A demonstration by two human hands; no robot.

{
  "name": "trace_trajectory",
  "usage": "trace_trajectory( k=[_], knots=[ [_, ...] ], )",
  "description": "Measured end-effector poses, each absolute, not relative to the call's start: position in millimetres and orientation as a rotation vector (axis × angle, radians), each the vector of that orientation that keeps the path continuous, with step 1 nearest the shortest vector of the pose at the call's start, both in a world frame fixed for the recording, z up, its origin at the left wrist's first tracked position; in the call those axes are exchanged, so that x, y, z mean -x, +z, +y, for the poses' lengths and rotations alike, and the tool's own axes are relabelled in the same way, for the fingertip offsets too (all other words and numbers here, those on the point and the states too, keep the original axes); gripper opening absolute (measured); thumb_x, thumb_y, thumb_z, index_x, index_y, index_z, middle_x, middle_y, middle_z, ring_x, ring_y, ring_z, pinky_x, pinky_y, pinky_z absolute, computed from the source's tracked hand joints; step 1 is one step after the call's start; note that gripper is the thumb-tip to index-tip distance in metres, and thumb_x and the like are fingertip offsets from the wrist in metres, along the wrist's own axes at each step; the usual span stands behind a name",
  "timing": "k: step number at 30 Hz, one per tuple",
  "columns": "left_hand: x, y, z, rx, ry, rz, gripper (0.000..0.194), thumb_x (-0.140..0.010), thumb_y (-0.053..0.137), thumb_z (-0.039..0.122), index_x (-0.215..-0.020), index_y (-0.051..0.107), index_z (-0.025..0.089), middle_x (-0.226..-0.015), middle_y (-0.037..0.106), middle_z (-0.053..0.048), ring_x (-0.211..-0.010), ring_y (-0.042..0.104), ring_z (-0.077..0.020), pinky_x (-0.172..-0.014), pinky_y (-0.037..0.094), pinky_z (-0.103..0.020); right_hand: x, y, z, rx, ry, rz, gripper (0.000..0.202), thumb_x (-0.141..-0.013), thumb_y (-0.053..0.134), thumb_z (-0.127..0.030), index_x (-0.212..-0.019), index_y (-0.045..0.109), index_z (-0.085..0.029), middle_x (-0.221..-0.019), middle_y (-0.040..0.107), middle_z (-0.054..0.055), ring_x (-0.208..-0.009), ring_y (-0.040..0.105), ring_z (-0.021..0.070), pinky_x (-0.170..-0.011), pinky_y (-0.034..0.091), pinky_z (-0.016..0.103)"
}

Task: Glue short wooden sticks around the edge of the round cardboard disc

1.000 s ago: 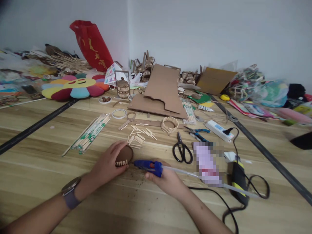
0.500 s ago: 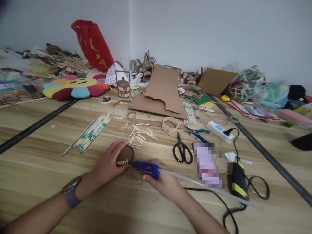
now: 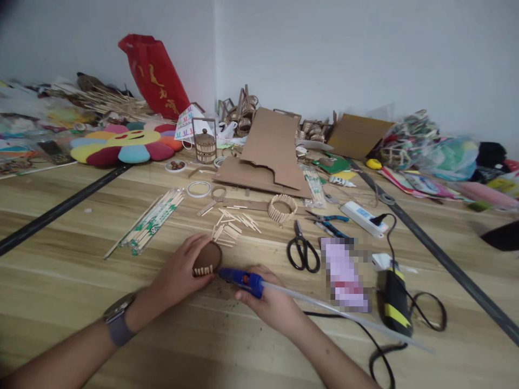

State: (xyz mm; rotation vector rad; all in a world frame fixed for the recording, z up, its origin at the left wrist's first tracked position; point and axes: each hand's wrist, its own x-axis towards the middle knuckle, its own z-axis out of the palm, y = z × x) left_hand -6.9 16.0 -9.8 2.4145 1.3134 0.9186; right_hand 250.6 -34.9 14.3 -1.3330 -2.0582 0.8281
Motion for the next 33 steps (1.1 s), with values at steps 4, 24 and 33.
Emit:
trace_trajectory(
  k=[4,24,33],
  knots=[
    [7.0,-10.7,16.2,-2.416,0.909,1.317,0.078,-0.073,0.073,0.013,-0.145,0.042,0.020,-0.146,0.052,-0.017,-0.137,0.051,-0.0362,-0.115,0.045,-0.058,-250.5,13.1,-34.7,1.320,0.817,-2.056,0.035,-0.094,0.060,-0.055,-0.087,0.062,-0.021,-0.089,0.069,0.007,-0.086,0.065,0.0236,-0.077,0.052,0.032],
    [8.0,-11.0,16.4,-2.419,0.904,1.324,0.078,-0.073,0.074,0.014,-0.145,0.044,0.019,-0.145,0.054,-0.018,-0.135,0.053,-0.0367,-0.113,0.046,-0.059,-248.5,15.8,-35.2,1.350,0.818,-2.054,0.031,-0.093,0.061,-0.051,-0.083,0.059,-0.022,-0.086,0.066,0.006,-0.084,0.064,0.0234,-0.076,0.050,0.032],
    [7.4,-12.0,16.9,-2.412,0.917,1.328,0.078,-0.072,0.073,0.014,-0.144,0.044,0.019,-0.144,0.054,-0.017,-0.135,0.053,-0.0364,-0.113,0.046,-0.059,-248.8,13.0,-34.5,1.332,0.784,-2.082,0.035,-0.095,0.057,-0.055,-0.085,0.061,-0.021,-0.086,0.067,0.007,-0.083,0.064,0.0233,-0.074,0.050,0.032]
  ],
)
